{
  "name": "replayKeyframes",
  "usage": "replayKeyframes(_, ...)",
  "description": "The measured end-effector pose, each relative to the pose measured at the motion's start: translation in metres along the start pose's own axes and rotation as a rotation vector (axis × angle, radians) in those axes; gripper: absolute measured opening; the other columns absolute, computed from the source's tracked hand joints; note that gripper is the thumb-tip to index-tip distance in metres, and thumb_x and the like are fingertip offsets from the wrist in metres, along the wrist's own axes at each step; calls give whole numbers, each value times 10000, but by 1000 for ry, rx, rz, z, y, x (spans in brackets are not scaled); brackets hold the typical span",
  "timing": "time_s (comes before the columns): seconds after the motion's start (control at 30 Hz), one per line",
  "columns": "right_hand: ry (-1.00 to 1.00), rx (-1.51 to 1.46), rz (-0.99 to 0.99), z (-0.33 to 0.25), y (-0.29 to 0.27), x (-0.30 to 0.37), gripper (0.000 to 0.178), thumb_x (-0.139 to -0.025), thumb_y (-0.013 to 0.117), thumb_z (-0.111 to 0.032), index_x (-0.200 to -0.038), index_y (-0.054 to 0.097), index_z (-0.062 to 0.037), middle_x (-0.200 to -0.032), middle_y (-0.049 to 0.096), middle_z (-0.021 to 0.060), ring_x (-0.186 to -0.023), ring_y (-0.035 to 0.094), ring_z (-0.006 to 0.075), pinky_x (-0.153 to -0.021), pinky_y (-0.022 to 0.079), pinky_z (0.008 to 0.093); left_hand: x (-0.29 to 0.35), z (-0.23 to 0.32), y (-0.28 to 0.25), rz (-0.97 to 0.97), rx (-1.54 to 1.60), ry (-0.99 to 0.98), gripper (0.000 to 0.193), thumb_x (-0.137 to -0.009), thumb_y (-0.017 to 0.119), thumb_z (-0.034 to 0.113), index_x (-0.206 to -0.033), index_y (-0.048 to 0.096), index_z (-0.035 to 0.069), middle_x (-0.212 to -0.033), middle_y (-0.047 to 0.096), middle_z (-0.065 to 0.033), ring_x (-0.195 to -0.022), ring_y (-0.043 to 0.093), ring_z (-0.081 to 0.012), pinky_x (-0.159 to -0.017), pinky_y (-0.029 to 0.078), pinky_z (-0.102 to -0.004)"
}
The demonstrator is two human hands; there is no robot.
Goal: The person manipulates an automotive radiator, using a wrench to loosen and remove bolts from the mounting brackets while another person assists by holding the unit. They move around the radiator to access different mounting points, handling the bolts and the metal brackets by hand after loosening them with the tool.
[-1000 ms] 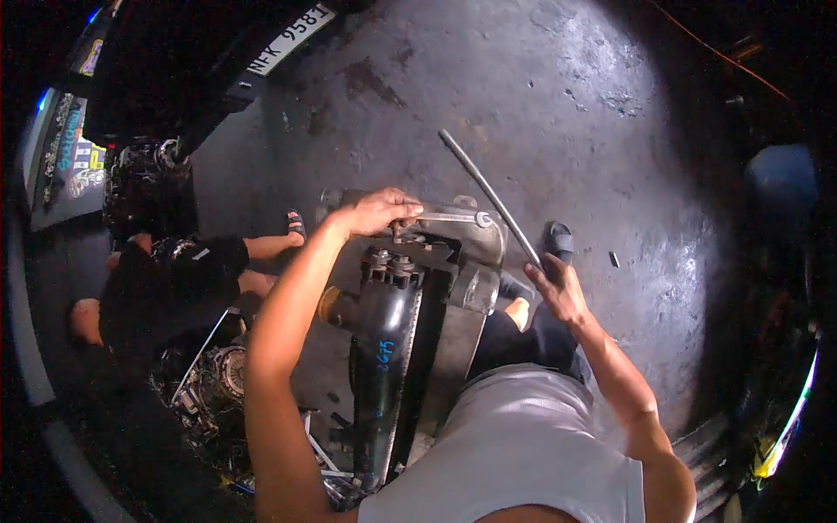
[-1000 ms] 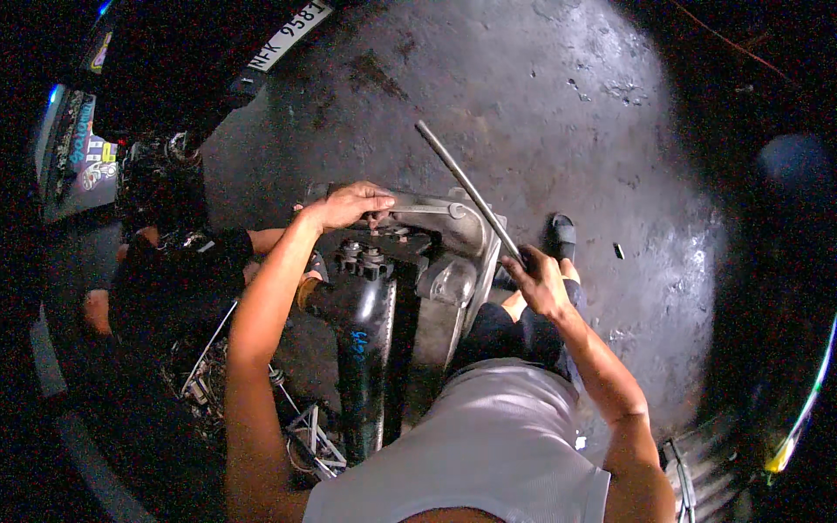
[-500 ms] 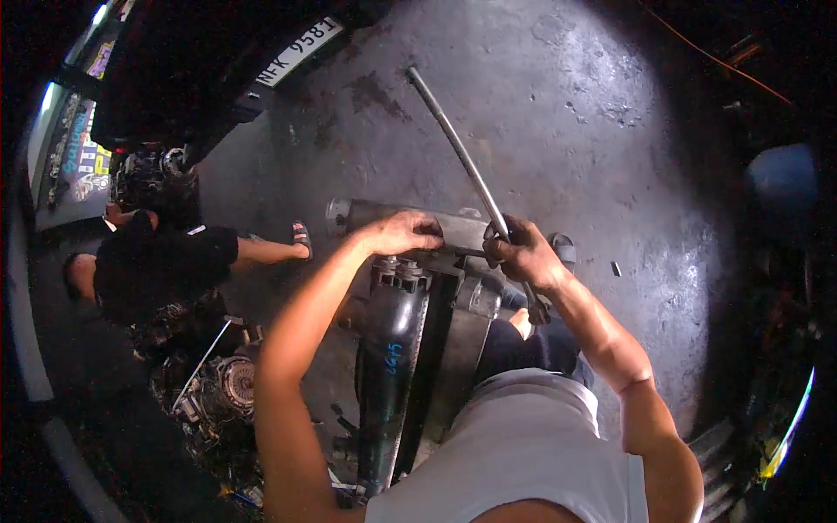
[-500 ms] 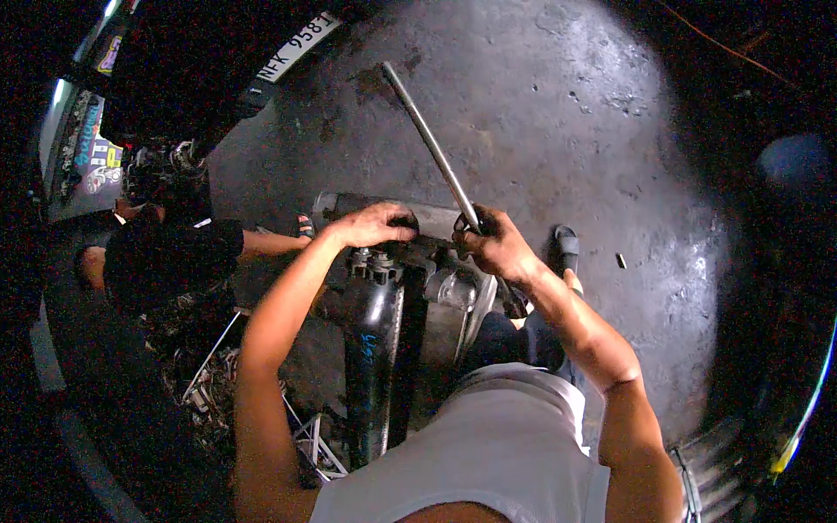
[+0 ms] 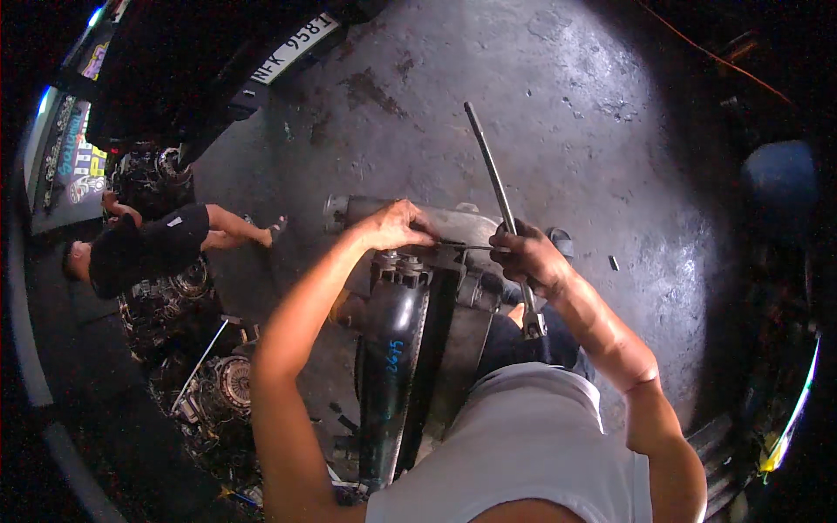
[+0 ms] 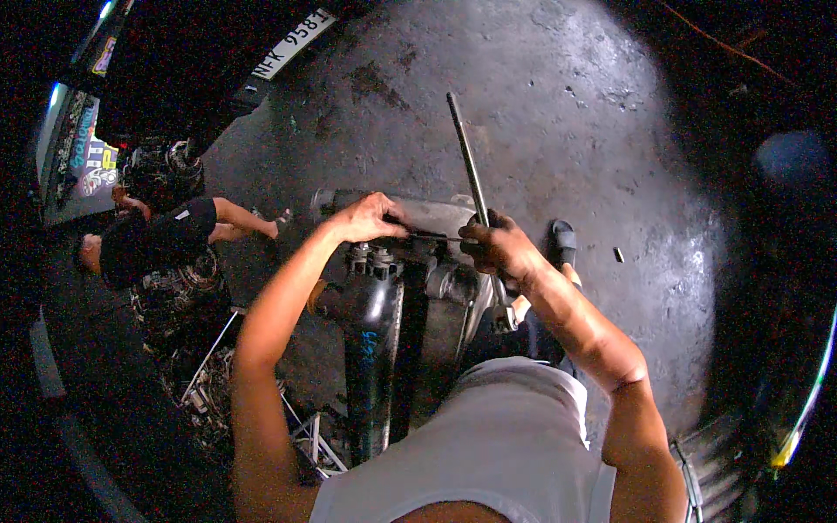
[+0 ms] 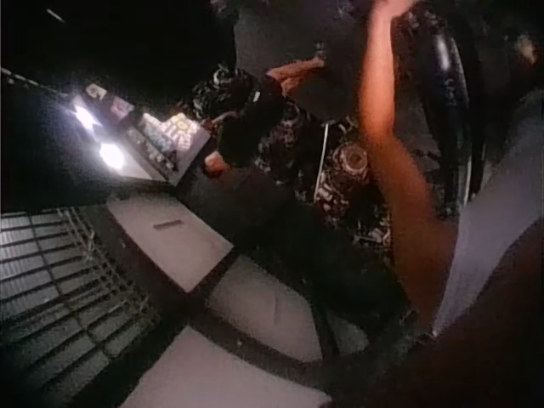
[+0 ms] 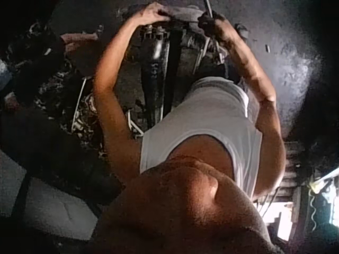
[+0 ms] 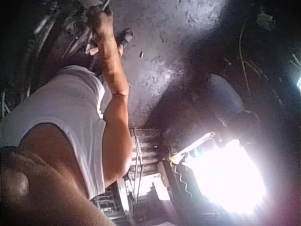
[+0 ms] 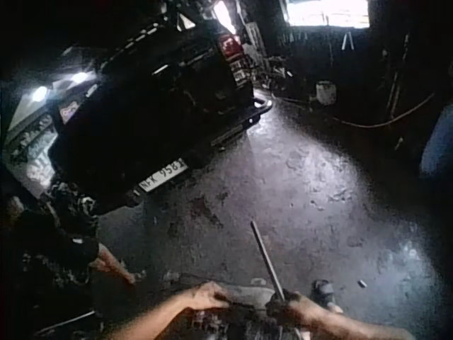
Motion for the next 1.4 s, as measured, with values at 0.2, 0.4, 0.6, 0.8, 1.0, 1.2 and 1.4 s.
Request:
replayKeyframes(0.2,5,-40,-51,-20,22,16,241,-866,615,-193,-990,470,-45,-634,439,-1,-452,379,51,-364,266,202,4,-12,-1,1,-153,7,241,-759,674,133,-968,683,14,-971,687,-112,-905,639,-191,-874,462,-311)
replayKeyframes(0.4,-102,323,-69,-24,15,17,239,-845,612,-237,-956,522,-46,-678,505,9,-493,405,53,-408,303,208,9,-7,0,-93,27,5,284,-776,652,152,-1015,665,-1,-956,694,-95,-867,637,-168,-838,477,-297)
replayKeyframes(0.6,-312,606,-32,-11,-24,2,225,-819,607,-219,-918,548,-26,-708,554,2,-563,457,81,-491,367,244,15,-10,4,-69,181,19,260,-807,654,169,-1008,670,6,-932,687,-84,-817,638,-146,-791,493,-290)
replayKeyframes(0.8,-209,909,176,21,-60,-42,369,-820,653,-288,-972,589,42,-891,649,163,-825,593,241,-777,455,371,6,0,6,-99,244,63,254,-806,677,177,-1010,671,26,-907,679,-63,-845,622,-137,-803,484,-293)
replayKeyframes(1.0,-233,768,206,27,-64,-47,415,-805,677,-283,-1034,586,51,-914,650,178,-844,598,227,-795,458,353,-2,10,2,-46,-71,68,301,-758,708,164,-1029,669,38,-925,676,-67,-873,617,-145,-815,486,-297)
replayKeyframes(1.2,-333,779,255,13,-60,-49,394,-802,695,-267,-977,573,65,-867,652,142,-818,587,183,-752,467,324,-3,4,3,-6,67,14,247,-777,687,100,-1008,662,16,-905,668,-60,-844,607,-126,-799,494,-270)
replayKeyframes(1.4,-392,598,177,8,-39,-41,437,-801,706,-311,-988,546,50,-754,633,93,-693,541,130,-634,439,285,11,-8,-19,9,199,43,179,-823,645,81,-985,643,6,-926,652,-47,-853,598,-128,-779,492,-279)
Point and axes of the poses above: each hand's wrist, its own x-axis away from the middle knuckle, its own y-axis out of the palm, z = x × y, the point moved 4 cm from there along -x, towards the middle knuckle
